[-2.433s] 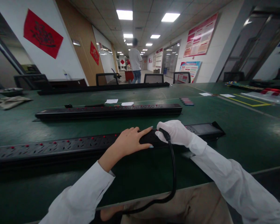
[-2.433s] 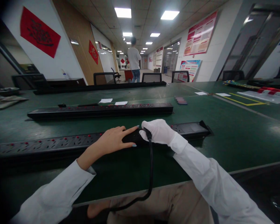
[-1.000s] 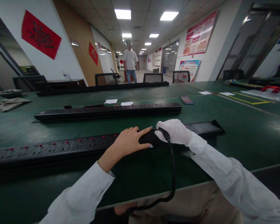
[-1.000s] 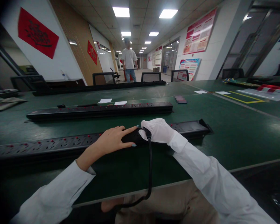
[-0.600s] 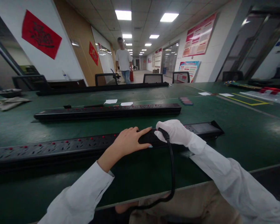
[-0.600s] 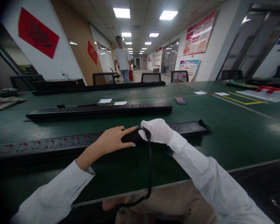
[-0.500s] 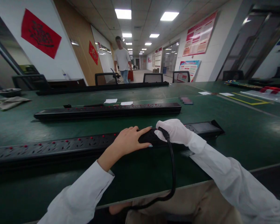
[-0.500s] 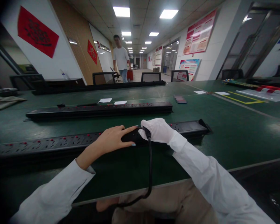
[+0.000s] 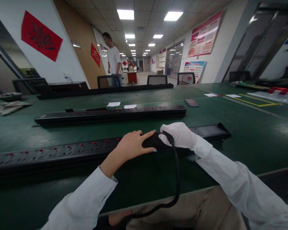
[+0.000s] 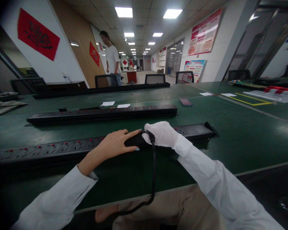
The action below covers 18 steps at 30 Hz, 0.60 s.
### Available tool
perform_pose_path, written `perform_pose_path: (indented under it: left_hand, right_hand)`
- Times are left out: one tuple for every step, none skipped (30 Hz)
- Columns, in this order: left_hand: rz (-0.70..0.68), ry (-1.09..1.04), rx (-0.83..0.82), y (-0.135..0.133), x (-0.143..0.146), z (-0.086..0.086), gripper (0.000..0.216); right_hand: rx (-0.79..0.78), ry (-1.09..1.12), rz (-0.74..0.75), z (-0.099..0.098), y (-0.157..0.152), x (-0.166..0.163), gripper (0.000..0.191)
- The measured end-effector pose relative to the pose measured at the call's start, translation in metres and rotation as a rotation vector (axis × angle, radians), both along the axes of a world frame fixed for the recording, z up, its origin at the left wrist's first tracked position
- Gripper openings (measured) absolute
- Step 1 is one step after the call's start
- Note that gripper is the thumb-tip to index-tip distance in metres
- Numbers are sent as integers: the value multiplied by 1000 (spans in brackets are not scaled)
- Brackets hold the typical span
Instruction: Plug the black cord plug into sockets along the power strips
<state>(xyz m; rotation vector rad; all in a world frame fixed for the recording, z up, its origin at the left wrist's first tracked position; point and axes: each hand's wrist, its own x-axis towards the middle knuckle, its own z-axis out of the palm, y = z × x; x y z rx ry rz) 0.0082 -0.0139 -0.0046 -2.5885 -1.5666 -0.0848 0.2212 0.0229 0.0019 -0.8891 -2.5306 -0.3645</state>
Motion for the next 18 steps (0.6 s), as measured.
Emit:
perform_pose_path:
  left_hand:
    - [0, -1, 1, 0, 0, 0, 68]
    - [2, 0, 3, 0, 0, 0, 68]
    - [6, 4, 3, 0, 0, 1, 68]
    - [10, 10, 2, 0, 1, 1, 69]
    - [15, 16, 0, 0, 1, 1, 69]
    - [18, 21, -4, 0, 1, 1, 69]
    - [18, 23, -8, 0, 1, 1, 69]
    - [16, 23, -8, 0, 1, 1, 69]
    - [13, 21, -4, 0, 1, 1, 69]
    - [12, 22, 3, 0, 1, 0, 69]
    - [10, 23, 9, 0, 1, 0, 69]
    - [9, 25, 13, 0, 1, -1, 69]
    - [8, 27, 15, 0, 0, -1, 69]
    - [6, 26, 16, 0, 0, -1, 69]
    - [4, 24, 16, 0, 0, -2, 69]
    - [2, 20, 17, 0, -1, -2, 69]
    - [-1, 15, 18, 0, -1, -2, 69]
    - [-2, 12, 17, 0, -1, -1, 69]
  right_hand:
    - [0, 2, 0, 0, 0, 0, 24]
    - [3, 4, 0, 0, 0, 0, 24]
    - [5, 6, 2, 0, 0, 0, 23]
    - [8, 7, 5, 0, 0, 0, 23]
    - [11, 7, 7, 0, 0, 0, 23]
    - [13, 5, 8, 0, 0, 0, 23]
    - [15, 0, 7, 0, 0, 0, 23]
    - [17, -7, 5, -1, 0, 0, 23]
    - [19, -14, -1, -1, 0, 0, 23]
    - [22, -20, -9, -1, 0, 0, 24]
    - [22, -27, -16, 0, -1, 0, 24]
    - [21, -33, -22, 0, -1, 0, 24]
    - [22, -36, -25, 0, -1, 0, 24]
    - [25, -37, -26, -1, -1, 0, 24]
    - [29, -36, -23, -1, -1, 0, 24]
    - [33, -34, -18, -1, -1, 0, 24]
    - [38, -29, -12, -1, 0, 0, 24]
    - [42, -24, -6, -1, 0, 0, 24]
